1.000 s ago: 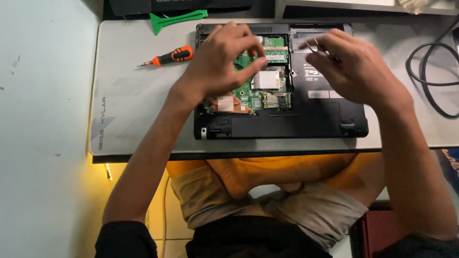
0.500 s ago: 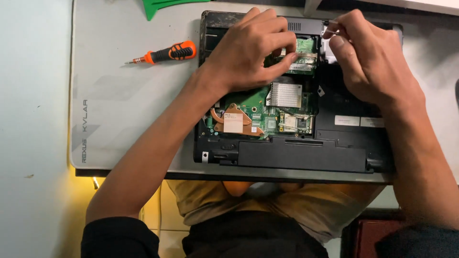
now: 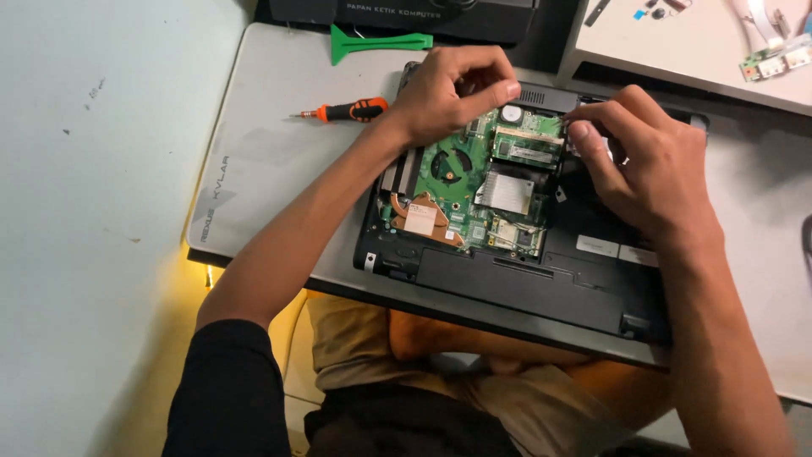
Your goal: Disassembling a laptop by removing internal screws with a screwdriver and disconnecting various internal cables and components.
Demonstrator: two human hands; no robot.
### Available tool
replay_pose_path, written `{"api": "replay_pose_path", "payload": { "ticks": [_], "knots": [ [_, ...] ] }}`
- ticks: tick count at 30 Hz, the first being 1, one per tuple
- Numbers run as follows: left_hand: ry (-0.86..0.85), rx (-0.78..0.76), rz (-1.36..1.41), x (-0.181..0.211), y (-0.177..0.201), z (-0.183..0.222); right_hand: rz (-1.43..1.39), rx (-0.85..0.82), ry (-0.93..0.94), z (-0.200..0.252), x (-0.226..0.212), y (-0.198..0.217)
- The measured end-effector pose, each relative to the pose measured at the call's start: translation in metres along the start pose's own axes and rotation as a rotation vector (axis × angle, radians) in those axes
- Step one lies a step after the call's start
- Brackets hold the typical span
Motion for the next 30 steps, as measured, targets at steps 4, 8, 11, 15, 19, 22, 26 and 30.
{"api": "replay_pose_path", "payload": {
  "ticks": [4, 8, 11, 15, 19, 22, 26, 30],
  "knots": [
    [0.070, -0.100, 0.059, -0.015, -0.004, -0.001, -0.076, 0.012, -0.018, -0.004, -0.004, 0.007],
    [0.106, -0.070, 0.014, -0.010, 0.001, -0.001, 0.026, 0.020, -0.007, -0.009, -0.013, 0.008],
    [0.063, -0.075, -0.010, -0.008, -0.001, -0.004, 0.075, -0.007, 0.093, -0.013, -0.028, 0.003],
    [-0.030, -0.058, -0.031, 0.002, -0.005, -0.003, -0.087, -0.089, 0.253, -0.009, -0.045, -0.002],
    [-0.092, -0.050, -0.045, 0.002, -0.010, -0.002, -0.283, -0.118, 0.257, -0.024, -0.052, 0.007],
    [-0.104, -0.042, -0.149, 0.005, -0.013, 0.001, -0.472, -0.220, 0.333, -0.039, -0.057, 0.005],
    [-0.156, -0.014, -0.233, 0.014, -0.014, 0.005, -0.449, -0.330, 0.421, -0.048, -0.073, 0.000],
    [-0.212, 0.007, -0.245, 0.029, -0.010, 0.010, -0.419, -0.349, 0.452, -0.042, -0.077, -0.007]
  ]
}}
Point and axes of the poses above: each hand's wrist, its own z-axis away from the middle knuckle, its own y-axis out of the back of the hand, x = y × z, the point moved 6 cm from there along -z, towards the middle knuckle, and after that the axes turned 11 degrees about z, right-handed, at the moved point
